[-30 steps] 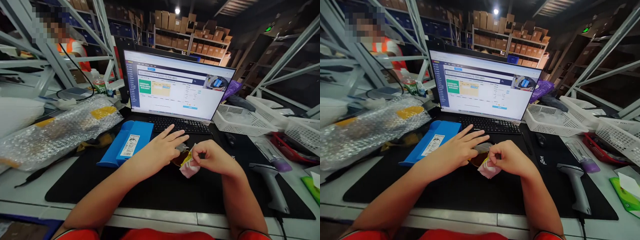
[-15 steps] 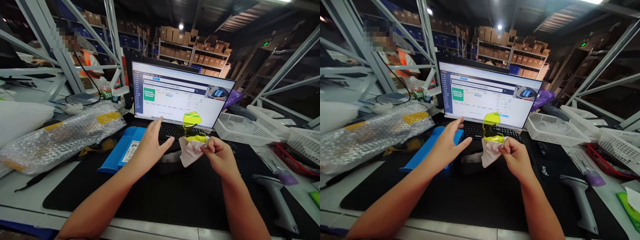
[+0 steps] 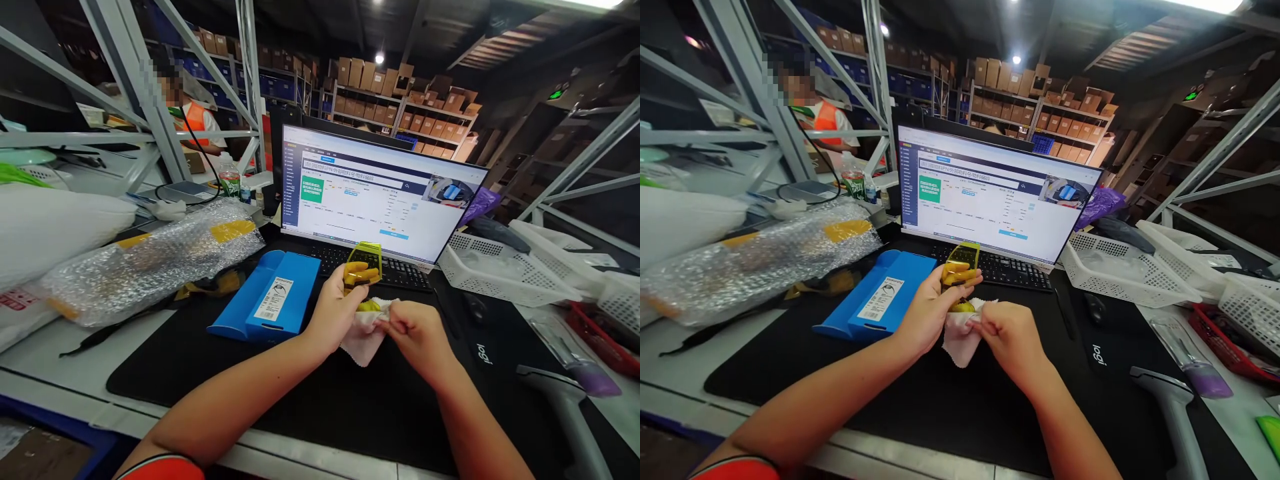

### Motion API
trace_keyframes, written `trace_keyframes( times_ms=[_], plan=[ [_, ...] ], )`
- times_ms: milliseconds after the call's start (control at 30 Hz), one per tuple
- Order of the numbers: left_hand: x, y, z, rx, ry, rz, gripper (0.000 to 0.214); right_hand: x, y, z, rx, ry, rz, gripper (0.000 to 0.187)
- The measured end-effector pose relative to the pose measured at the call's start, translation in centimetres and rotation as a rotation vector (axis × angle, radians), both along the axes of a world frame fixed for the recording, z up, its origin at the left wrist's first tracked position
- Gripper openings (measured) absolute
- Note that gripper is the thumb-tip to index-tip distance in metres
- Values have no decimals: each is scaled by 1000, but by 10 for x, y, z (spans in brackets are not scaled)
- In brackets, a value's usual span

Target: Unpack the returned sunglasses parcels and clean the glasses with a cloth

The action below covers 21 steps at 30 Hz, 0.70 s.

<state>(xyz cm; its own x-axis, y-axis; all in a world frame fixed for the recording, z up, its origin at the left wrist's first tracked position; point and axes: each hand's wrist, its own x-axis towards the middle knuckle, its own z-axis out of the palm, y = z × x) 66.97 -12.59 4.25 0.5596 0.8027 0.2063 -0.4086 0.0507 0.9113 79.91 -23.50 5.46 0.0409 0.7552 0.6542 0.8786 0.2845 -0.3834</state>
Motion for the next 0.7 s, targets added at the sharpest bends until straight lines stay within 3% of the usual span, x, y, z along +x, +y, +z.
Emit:
trace_keyframes(
  times_ms=[100,200,333,467,700],
  plan=[
    [-2,5,-5,309,64,12,44,13,-5,9,73,378,-148,47],
    [-4,3,-8,499,157,-30,54,12,-5,11,100,661,-131,49],
    [-4,-4,-14,726,268,35,56,-22,3,-7,139,905,-154,55],
    [-6,-10,-19,830,270,128,60,-51,5,-19,213,963,-226,60],
    [-4,-15,-14,1134,290,77,66,-10,4,6,200,1296,-45,72]
  ],
)
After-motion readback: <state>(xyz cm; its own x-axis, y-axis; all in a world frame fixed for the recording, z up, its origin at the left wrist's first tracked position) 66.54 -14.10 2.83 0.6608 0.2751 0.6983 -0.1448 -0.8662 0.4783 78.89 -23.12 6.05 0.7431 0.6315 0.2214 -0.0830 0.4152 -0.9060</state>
